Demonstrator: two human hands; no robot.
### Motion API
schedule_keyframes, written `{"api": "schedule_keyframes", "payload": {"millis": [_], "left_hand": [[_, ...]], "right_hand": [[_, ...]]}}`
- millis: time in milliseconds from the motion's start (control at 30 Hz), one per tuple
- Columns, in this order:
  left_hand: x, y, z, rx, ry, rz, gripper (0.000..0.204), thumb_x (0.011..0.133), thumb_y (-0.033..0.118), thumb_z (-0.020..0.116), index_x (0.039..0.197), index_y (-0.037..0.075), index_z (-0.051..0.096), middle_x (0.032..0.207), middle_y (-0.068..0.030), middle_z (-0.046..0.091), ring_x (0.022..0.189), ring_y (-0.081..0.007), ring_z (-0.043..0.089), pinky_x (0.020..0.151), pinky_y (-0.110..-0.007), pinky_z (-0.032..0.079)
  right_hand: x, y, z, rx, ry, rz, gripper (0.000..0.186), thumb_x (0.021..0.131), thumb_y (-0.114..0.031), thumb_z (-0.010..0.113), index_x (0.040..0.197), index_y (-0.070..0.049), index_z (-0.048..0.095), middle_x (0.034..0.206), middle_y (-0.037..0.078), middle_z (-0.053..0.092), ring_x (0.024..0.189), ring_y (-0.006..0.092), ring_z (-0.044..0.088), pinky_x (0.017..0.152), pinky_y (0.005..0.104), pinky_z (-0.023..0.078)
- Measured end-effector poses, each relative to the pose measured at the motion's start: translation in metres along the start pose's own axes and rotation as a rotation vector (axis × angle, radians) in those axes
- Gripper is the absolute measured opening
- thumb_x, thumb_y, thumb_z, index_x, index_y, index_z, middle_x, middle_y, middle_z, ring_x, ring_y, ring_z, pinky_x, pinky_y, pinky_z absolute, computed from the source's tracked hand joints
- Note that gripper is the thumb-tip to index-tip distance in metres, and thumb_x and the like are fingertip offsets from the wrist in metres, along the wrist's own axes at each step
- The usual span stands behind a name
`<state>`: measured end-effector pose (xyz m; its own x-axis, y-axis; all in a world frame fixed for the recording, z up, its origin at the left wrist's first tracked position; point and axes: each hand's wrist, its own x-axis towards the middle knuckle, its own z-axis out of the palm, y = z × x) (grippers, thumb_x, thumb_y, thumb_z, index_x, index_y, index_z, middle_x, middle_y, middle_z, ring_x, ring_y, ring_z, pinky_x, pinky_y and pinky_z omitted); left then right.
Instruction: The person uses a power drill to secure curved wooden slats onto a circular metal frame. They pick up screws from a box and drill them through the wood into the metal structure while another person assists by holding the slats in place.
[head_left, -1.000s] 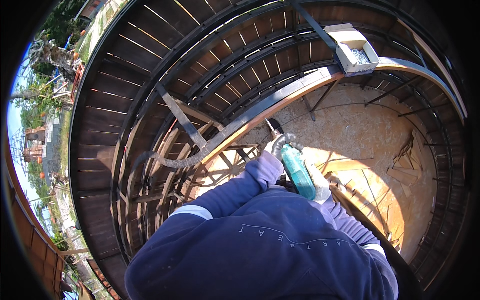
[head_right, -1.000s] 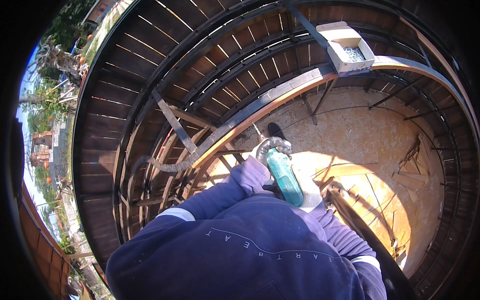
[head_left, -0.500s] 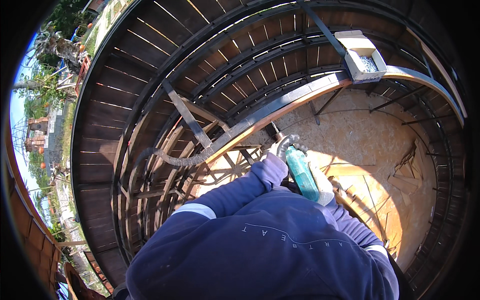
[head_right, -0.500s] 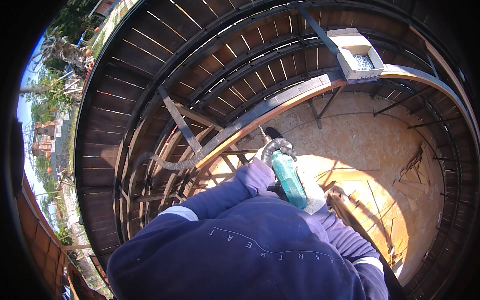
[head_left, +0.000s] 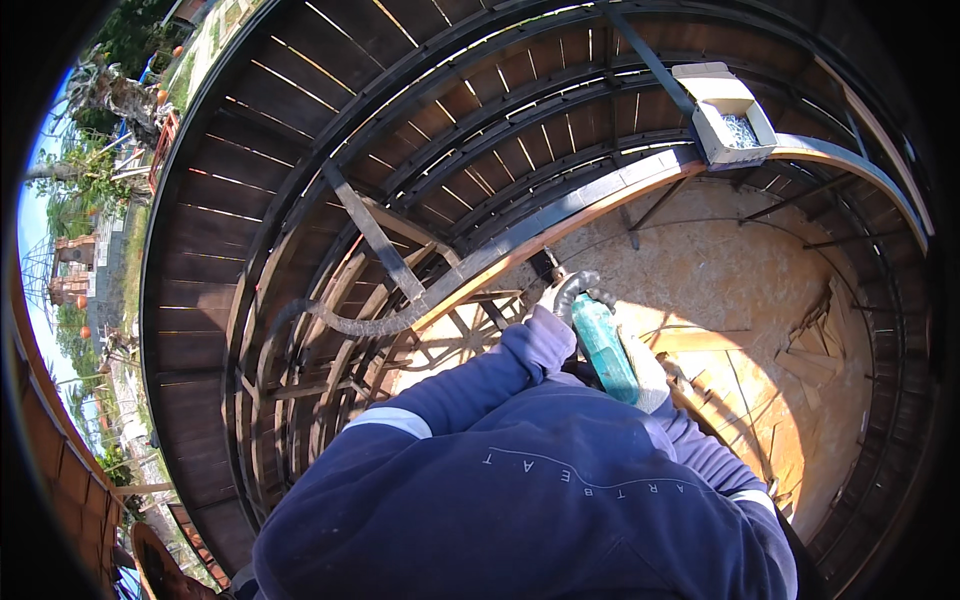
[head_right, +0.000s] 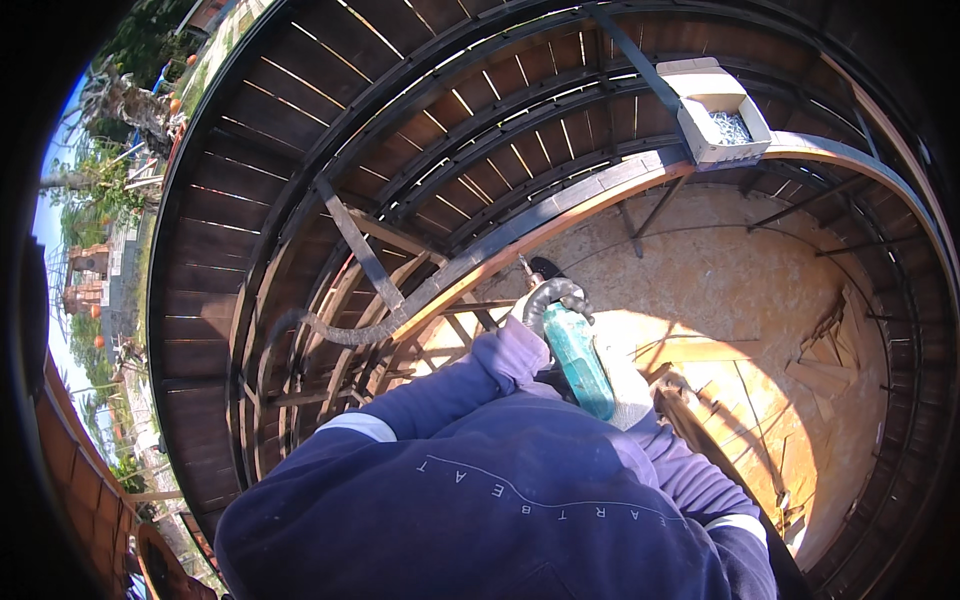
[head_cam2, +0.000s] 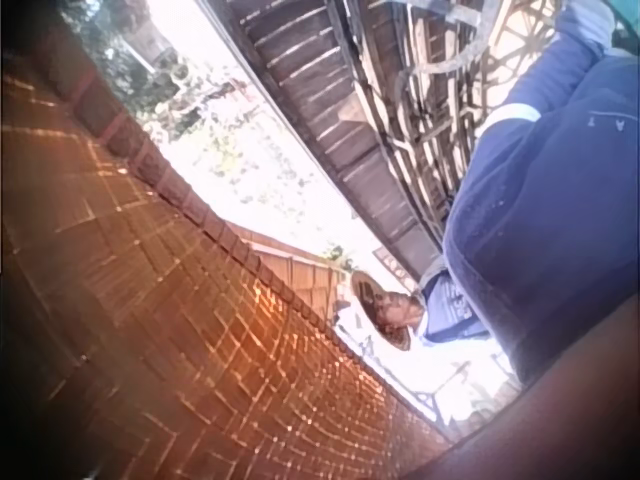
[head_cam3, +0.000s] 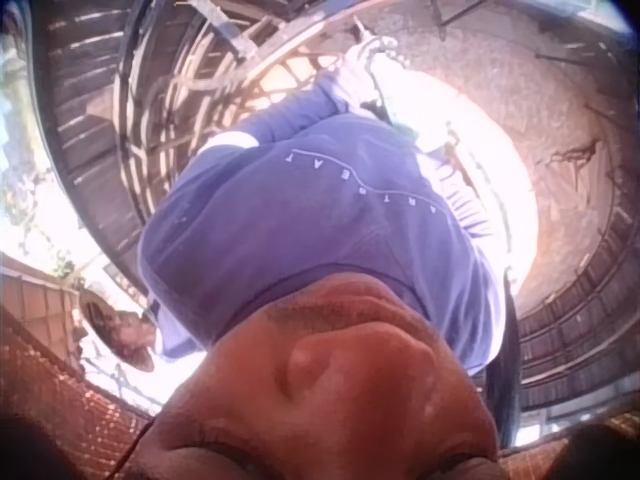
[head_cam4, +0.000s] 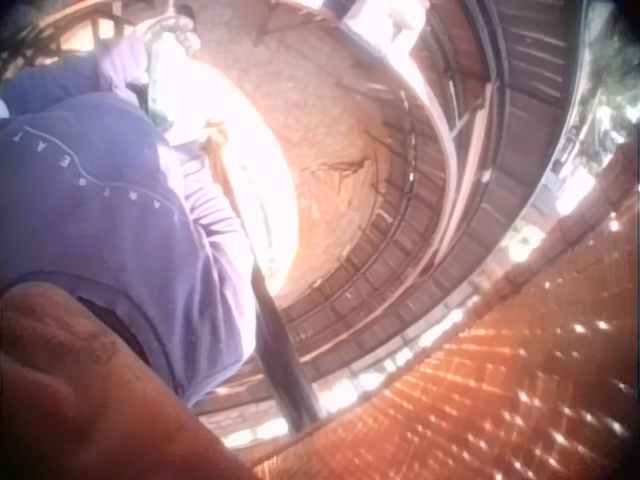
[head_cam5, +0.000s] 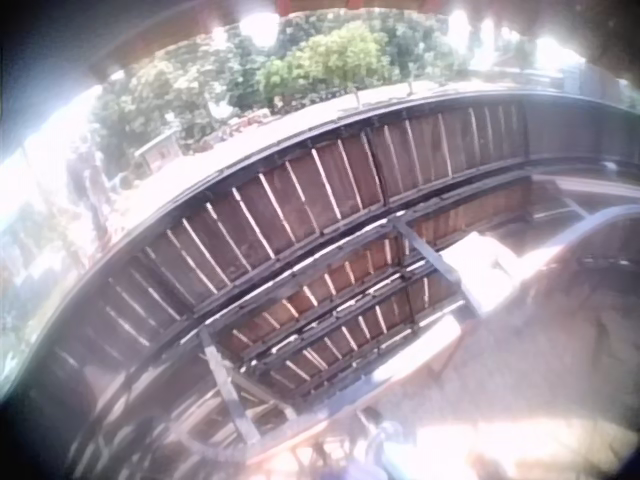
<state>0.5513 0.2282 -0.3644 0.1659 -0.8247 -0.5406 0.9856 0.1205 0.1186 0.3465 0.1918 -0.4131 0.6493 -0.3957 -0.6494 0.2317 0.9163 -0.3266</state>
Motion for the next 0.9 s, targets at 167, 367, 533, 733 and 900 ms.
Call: {"api": "schedule_keyframes", "payload": {"millis": [167,367,533,733,900], "left_hand": [[0.001,0.000,-0.001,-0.062,-0.003,-0.013,0.014,0.089,0.017,0.071,0.086,0.005,0.063,0.076,-0.0107,0.066,0.081,-0.0310,0.068,0.081,-0.049,0.057],[0.003,-0.001,-0.004,-0.032,0.034,0.025,0.012,0.090,0.016,0.069,0.088,0.005,0.063,0.077,-0.0123,0.066,0.082,-0.0325,0.067,0.080,-0.049,0.058],[0.001,-0.001,-0.003,-0.024,-0.009,0.068,0.012,0.091,0.015,0.068,0.089,0.004,0.063,0.080,-0.0115,0.066,0.082,-0.0317,0.067,0.081,-0.048,0.057],[0.003,0.002,-0.008,-0.011,0.019,0.033,0.010,0.090,0.013,0.068,0.091,0.005,0.063,0.082,-0.0107,0.065,0.084,-0.0307,0.066,0.083,-0.048,0.056],[-0.001,0.004,0.000,-0.017,0.015,-0.011,0.012,0.088,0.014,0.070,0.091,0.005,0.063,0.080,-0.0112,0.065,0.083,-0.0312,0.066,0.081,-0.048,0.056]], "right_hand": [[-0.007,-0.012,0.014,0.029,-0.013,0.072,0.046,0.098,-0.025,0.064,0.135,0.002,0.058,0.122,0.017,0.068,0.110,0.0248,0.068,0.095,0.0364,0.054],[-0.011,-0.015,0.022,0.021,-0.024,0.088,0.046,0.099,-0.025,0.064,0.135,0.002,0.058,0.122,0.017,0.068,0.109,0.0241,0.068,0.094,0.0357,0.054],[-0.011,-0.016,0.025,0.017,-0.031,0.094,0.046,0.099,-0.026,0.063,0.135,0.002,0.058,0.122,0.016,0.068,0.109,0.0235,0.068,0.094,0.0350,0.054],[-0.011,-0.017,0.029,0.010,-0.042,0.103,0.046,0.099,-0.026,0.063,0.135,0.002,0.058,0.121,0.016,0.068,0.108,0.0228,0.068,0.093,0.0343,0.054],[-0.011,-0.020,0.031,0.017,-0.053,0.108,0.046,0.100,-0.026,0.062,0.135,0.002,0.058,0.121,0.015,0.068,0.108,0.0222,0.068,0.093,0.0336,0.054]]}}
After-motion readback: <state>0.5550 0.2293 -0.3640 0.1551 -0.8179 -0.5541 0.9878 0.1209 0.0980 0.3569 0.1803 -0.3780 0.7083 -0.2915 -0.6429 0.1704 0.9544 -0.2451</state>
